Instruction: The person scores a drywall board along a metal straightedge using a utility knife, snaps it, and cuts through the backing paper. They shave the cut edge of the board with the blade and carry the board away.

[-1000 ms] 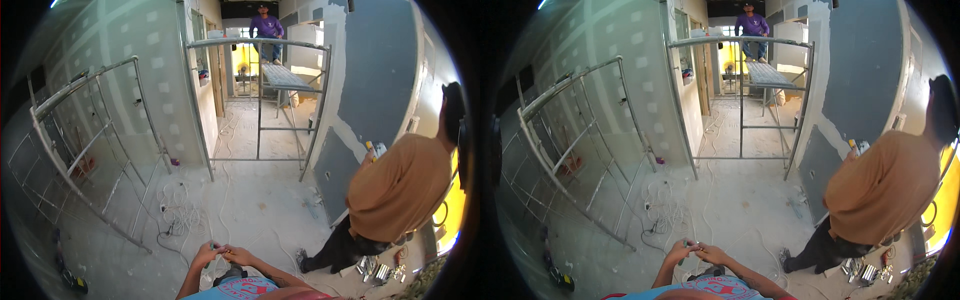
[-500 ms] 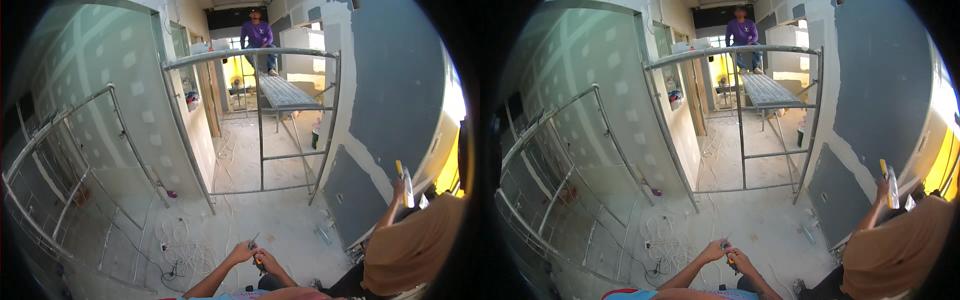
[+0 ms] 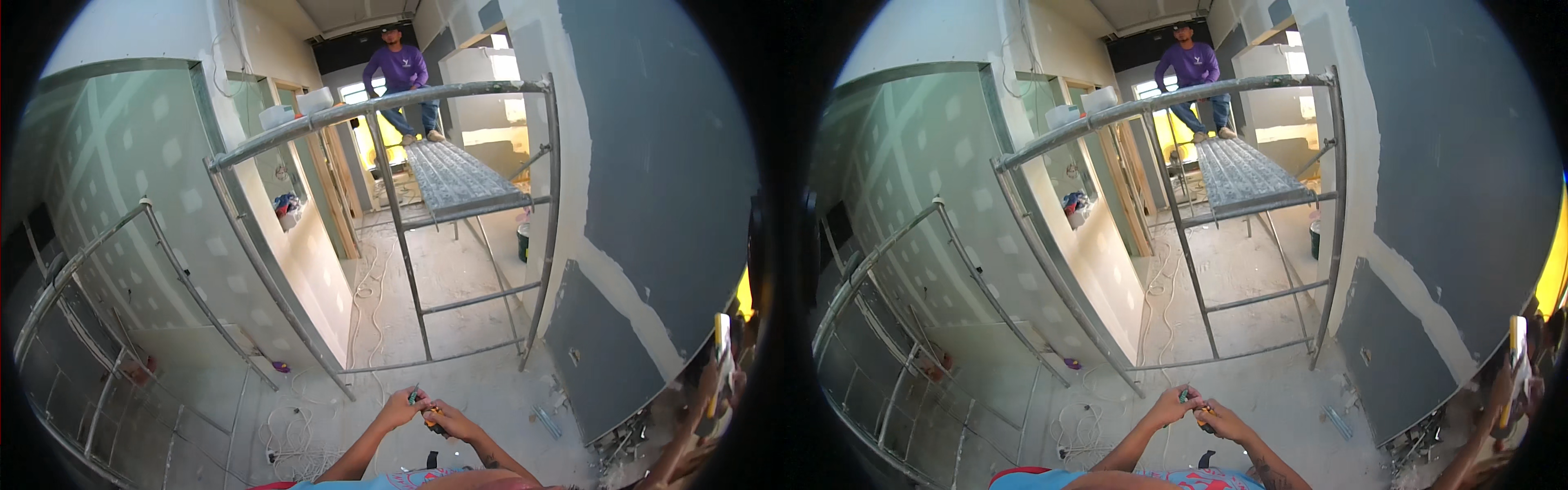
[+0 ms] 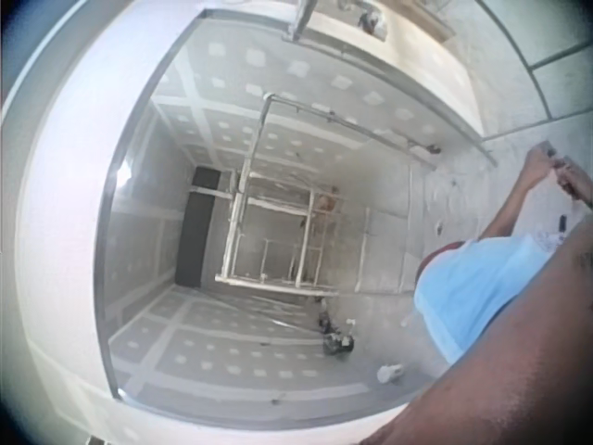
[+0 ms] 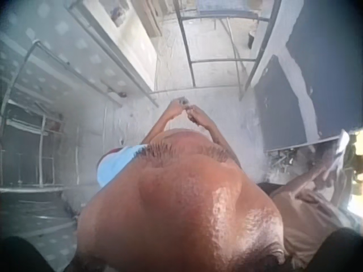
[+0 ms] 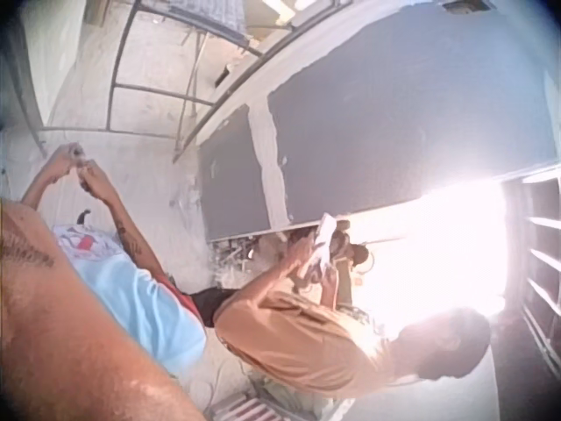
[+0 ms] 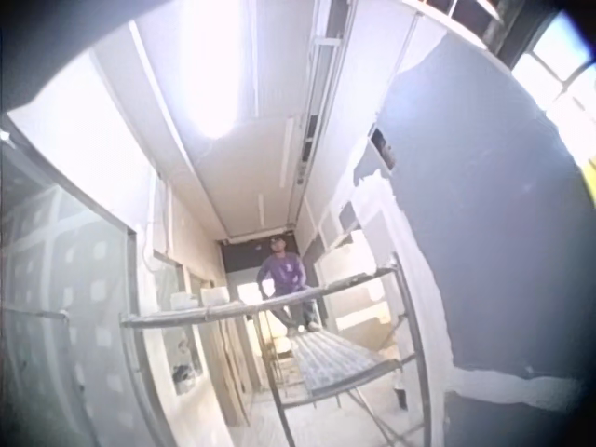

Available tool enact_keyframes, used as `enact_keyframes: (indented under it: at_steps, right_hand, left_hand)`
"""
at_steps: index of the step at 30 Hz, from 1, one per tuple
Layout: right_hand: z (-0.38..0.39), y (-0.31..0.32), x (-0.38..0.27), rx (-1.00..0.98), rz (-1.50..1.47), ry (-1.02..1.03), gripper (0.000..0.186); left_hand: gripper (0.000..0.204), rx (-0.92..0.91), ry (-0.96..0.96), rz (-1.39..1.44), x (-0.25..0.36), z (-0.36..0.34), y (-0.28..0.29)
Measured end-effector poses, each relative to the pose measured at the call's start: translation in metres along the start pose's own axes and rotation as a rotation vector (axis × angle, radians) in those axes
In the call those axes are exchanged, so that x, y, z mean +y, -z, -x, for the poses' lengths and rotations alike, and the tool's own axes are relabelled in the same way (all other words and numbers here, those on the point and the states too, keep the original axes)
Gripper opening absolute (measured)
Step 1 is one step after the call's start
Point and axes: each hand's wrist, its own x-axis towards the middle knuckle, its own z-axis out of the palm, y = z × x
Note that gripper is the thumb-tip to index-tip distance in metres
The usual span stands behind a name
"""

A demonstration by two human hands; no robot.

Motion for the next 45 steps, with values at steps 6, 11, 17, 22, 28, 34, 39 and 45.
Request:
enact_keyframes:
  at_steps: [6,11,17,22,28,34,39,45]
  right_hand:
    - [-0.033,0.038,-0.002,0.110,-0.037,0.018,0.042]
    - [-0.065,0.064,0.015,0.149,-0.075,0.124,0.040]
    - [-0.076,0.098,-0.017,0.092,-0.062,0.006,0.040]
    - [-0.091,0.095,-0.013,0.081,-0.086,-0.040,0.041]
    - [-0.102,0.084,0.002,-0.019,0.004,-0.043,0.045]
    - [-0.104,0.068,0.017,-0.052,0.024,-0.048,0.043]
    - [-0.108,0.057,0.031,-0.053,0.008,-0.034,0.044]
    - [-0.112,0.055,0.045,-0.075,0.072,-0.001,0.045]
  left_hand:
    - [0.027,-0.005,-0.019,-0.021,-0.008,-0.062,-0.014]
    - [0.028,-0.019,-0.007,-0.056,-0.015,-0.100,-0.019]
    - [0.028,-0.041,0.017,-0.026,0.002,-0.138,-0.017]
    - [0.027,0.068,-0.096,-0.145,-0.020,-0.143,-0.017]
    - [0.024,0.057,0.116,0.056,-0.029,-0.119,-0.005]
    - [0.025,0.065,0.199,0.060,-0.028,-0.099,-0.001]
    - [0.026,0.078,0.238,0.025,-0.037,-0.090,0.000]
    - [0.027,0.073,0.244,0.029,-0.038,-0.085,0.003]
